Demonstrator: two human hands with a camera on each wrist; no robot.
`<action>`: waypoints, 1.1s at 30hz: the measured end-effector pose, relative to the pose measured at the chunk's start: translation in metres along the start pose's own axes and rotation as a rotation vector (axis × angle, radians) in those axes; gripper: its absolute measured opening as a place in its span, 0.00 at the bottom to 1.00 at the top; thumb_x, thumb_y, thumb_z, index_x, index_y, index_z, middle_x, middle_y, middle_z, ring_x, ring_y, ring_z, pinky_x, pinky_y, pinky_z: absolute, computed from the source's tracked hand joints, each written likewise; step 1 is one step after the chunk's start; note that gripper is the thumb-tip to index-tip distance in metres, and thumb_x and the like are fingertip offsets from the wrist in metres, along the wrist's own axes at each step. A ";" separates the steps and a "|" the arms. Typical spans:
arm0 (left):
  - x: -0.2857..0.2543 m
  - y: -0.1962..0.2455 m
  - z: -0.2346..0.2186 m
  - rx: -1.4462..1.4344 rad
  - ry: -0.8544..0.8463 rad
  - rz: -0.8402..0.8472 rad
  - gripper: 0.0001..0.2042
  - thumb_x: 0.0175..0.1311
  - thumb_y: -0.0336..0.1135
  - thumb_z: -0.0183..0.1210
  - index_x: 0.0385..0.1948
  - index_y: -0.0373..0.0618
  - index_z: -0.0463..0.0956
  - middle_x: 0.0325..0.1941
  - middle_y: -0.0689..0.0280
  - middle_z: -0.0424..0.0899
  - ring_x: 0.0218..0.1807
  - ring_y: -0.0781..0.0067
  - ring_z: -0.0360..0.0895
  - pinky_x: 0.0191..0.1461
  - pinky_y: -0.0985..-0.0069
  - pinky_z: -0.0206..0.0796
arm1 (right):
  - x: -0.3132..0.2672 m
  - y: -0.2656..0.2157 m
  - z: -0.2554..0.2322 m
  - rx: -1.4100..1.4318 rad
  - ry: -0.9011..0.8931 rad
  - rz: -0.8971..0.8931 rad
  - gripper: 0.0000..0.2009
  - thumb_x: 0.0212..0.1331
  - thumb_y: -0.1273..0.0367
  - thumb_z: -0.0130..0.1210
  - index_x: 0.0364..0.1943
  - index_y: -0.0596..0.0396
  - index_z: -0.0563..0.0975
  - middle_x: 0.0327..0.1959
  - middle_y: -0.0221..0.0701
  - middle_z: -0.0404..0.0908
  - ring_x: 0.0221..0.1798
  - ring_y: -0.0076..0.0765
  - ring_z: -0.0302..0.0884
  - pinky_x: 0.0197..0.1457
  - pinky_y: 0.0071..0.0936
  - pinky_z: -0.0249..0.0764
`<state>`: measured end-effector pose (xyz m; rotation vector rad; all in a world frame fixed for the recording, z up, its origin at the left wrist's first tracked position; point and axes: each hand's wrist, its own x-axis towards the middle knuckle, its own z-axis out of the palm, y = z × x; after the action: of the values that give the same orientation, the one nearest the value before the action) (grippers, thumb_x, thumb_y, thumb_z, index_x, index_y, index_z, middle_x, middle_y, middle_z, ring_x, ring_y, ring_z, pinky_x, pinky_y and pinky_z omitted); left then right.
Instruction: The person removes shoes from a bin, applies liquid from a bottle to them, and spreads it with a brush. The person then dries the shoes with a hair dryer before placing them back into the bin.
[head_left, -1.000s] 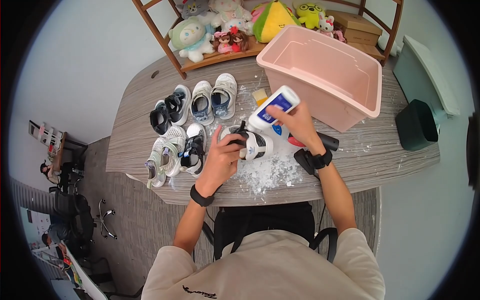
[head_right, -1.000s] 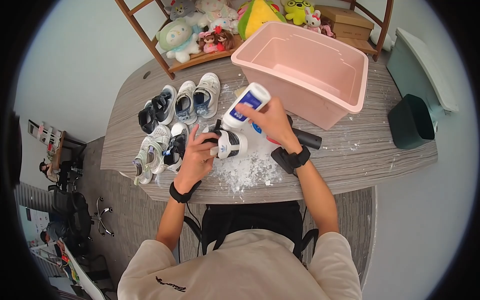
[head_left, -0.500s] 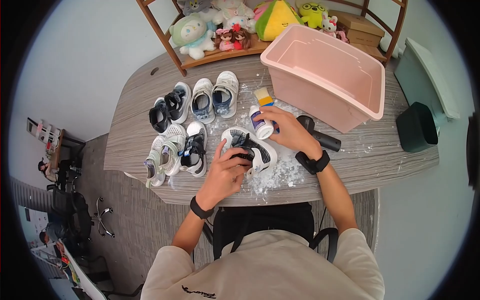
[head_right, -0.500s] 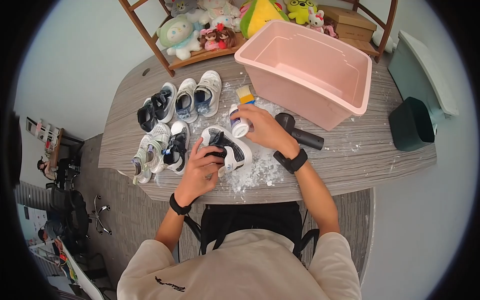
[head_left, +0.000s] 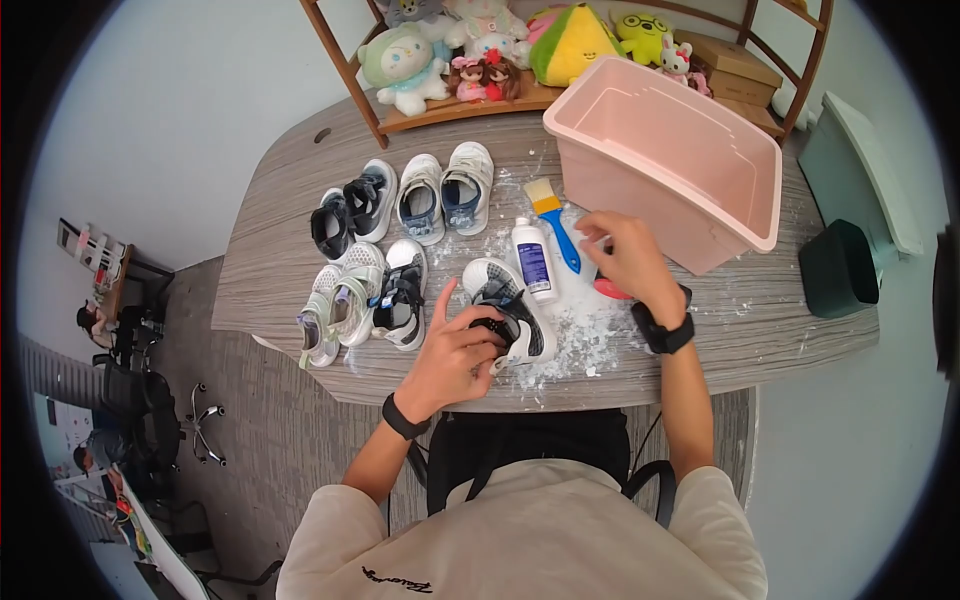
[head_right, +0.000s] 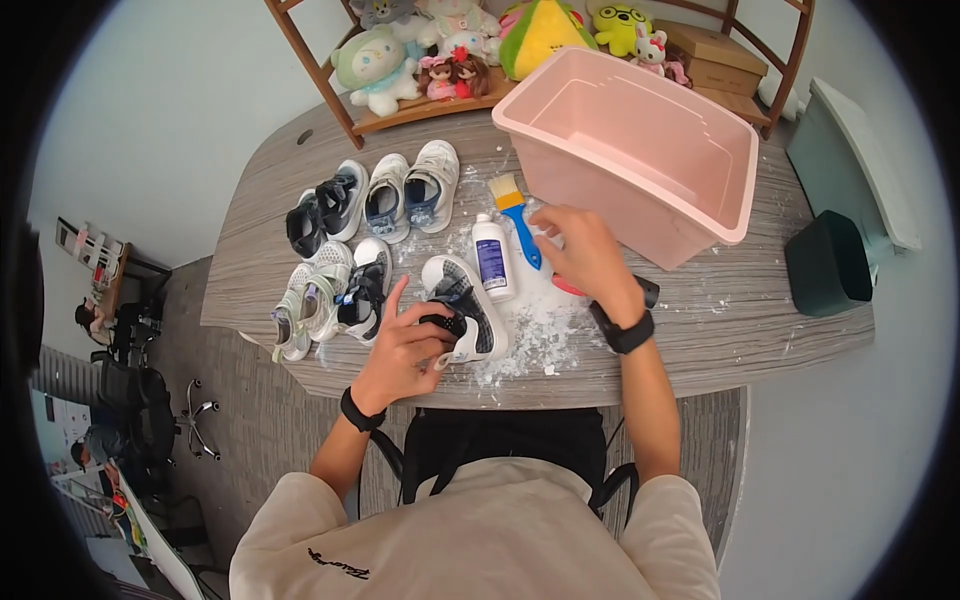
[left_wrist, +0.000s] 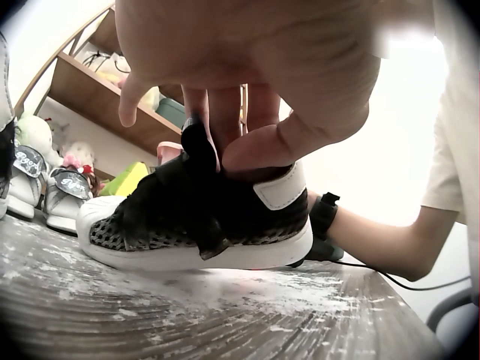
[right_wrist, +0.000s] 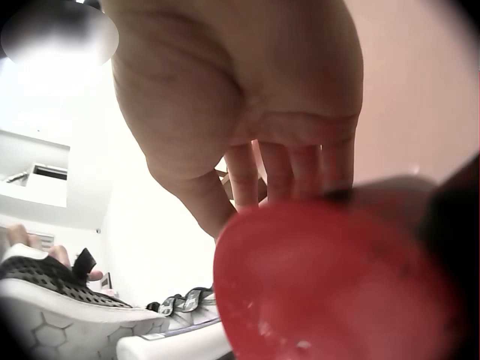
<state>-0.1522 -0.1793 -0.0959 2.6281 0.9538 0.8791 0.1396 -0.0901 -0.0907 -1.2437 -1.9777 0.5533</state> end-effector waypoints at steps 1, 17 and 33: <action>0.001 0.002 -0.001 -0.002 0.012 -0.013 0.05 0.38 0.22 0.60 0.18 0.44 0.83 0.26 0.73 0.83 0.53 0.71 0.80 0.79 0.39 0.42 | -0.005 -0.004 -0.007 0.000 -0.005 0.002 0.15 0.54 0.76 0.64 0.48 0.57 0.81 0.41 0.40 0.86 0.43 0.41 0.85 0.47 0.32 0.80; -0.004 -0.006 -0.004 -0.135 0.353 -0.124 0.06 0.43 0.18 0.58 0.21 0.41 0.81 0.29 0.65 0.82 0.37 0.61 0.81 0.52 0.63 0.76 | -0.054 0.015 -0.040 -0.271 -0.159 0.154 0.22 0.56 0.65 0.66 0.51 0.63 0.77 0.39 0.50 0.83 0.42 0.58 0.80 0.48 0.43 0.73; 0.025 -0.021 0.002 0.030 -0.042 -0.364 0.27 0.40 0.16 0.59 0.50 0.43 0.79 0.53 0.54 0.80 0.53 0.45 0.78 0.54 0.60 0.73 | 0.018 0.005 0.024 0.726 -0.412 0.385 0.19 0.76 0.57 0.44 0.34 0.59 0.75 0.17 0.28 0.73 0.14 0.22 0.67 0.18 0.22 0.62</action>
<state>-0.1462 -0.1473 -0.0942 2.3718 1.3832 0.7205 0.1188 -0.0716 -0.1035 -1.0768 -1.5798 1.6578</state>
